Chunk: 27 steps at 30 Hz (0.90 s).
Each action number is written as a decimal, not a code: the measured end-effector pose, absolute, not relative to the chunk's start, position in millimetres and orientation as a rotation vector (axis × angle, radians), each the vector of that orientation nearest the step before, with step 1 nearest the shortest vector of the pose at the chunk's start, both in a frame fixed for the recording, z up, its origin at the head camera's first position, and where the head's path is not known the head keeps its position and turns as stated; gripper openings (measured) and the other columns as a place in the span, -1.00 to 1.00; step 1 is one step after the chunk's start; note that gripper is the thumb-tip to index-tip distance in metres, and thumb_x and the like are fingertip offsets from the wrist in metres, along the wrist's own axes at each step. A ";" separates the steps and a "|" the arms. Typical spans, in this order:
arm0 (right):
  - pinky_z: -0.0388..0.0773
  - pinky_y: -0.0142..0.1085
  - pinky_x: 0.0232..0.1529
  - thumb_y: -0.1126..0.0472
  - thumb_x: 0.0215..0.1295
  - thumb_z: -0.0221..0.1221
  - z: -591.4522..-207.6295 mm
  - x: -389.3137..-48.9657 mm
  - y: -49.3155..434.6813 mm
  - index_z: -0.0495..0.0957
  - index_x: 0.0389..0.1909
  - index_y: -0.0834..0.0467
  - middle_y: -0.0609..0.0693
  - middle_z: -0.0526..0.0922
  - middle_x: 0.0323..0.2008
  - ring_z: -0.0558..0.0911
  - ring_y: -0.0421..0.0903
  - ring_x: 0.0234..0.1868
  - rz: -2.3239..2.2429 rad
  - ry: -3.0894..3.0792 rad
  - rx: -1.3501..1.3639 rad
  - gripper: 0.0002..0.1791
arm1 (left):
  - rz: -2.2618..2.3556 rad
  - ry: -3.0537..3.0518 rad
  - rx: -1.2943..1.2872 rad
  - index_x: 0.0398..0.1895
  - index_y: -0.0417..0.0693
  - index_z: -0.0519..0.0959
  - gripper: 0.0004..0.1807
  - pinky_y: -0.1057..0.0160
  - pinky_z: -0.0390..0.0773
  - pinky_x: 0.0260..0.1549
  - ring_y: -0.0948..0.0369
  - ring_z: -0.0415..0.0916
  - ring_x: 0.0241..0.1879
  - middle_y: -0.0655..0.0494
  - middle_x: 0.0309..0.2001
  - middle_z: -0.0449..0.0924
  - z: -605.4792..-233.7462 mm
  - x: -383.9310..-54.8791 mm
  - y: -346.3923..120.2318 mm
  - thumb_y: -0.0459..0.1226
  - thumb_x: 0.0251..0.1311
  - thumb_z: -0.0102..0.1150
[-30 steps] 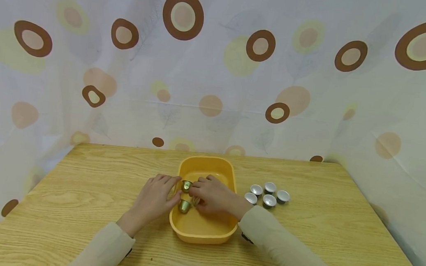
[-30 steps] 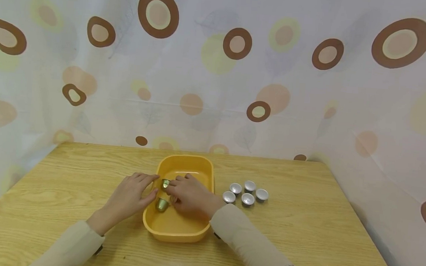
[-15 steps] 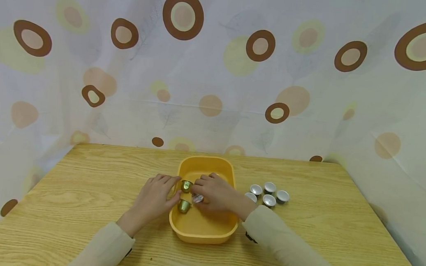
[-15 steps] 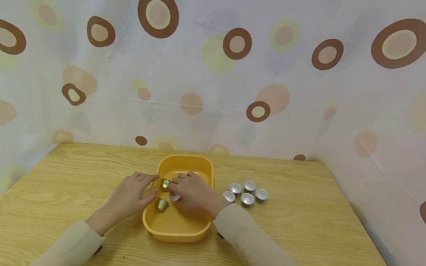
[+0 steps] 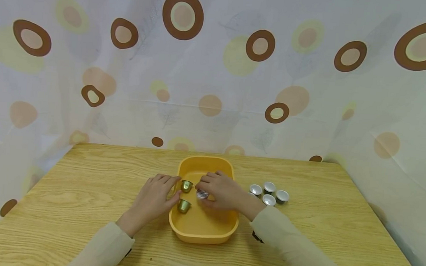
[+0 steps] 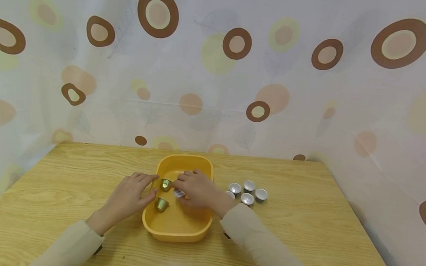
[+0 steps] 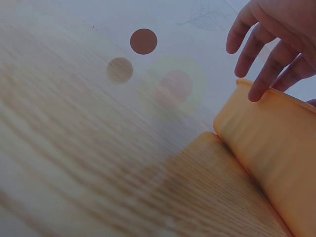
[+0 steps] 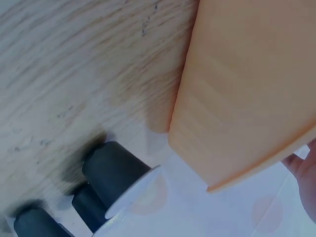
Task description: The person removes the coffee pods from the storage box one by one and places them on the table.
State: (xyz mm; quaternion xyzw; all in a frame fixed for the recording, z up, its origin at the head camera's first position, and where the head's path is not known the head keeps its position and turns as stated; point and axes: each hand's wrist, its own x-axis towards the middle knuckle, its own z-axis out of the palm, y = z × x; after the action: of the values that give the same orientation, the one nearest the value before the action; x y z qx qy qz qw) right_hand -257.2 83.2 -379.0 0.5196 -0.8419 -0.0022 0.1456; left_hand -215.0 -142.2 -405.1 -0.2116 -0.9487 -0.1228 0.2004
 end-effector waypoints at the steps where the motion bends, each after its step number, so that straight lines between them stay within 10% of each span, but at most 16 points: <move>1: 0.44 -0.23 -0.10 0.01 0.14 0.17 -378.7 -257.5 84.2 0.52 -0.08 0.03 -0.12 0.57 -0.16 0.51 -0.16 -0.14 -0.001 -2.424 1.492 -0.67 | -0.344 -2.652 -0.591 0.06 -0.03 0.50 -0.59 0.05 0.43 0.00 0.09 0.47 -0.03 0.10 -0.09 0.61 -405.2 -215.0 -142.2 -0.09 0.15 0.08; 27: 0.42 -0.21 -0.09 0.02 0.16 0.15 -360.3 -257.3 118.4 0.52 -0.13 0.00 -0.13 0.54 -0.22 0.48 -0.16 -0.16 0.078 -2.403 1.409 -0.73 | -0.350 -2.657 -0.590 0.07 -0.03 0.49 -0.59 0.05 0.44 -0.01 0.08 0.46 -0.02 0.09 -0.08 0.60 -405.4 -214.1 -142.1 -0.10 0.17 0.07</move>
State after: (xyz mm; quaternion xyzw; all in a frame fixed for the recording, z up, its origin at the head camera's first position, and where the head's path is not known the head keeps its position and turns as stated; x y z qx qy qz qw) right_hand -257.3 118.4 -360.3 0.4976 -0.8488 0.0277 0.1765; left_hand -214.1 -142.1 -405.4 -0.2109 -0.9492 -0.1250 0.1972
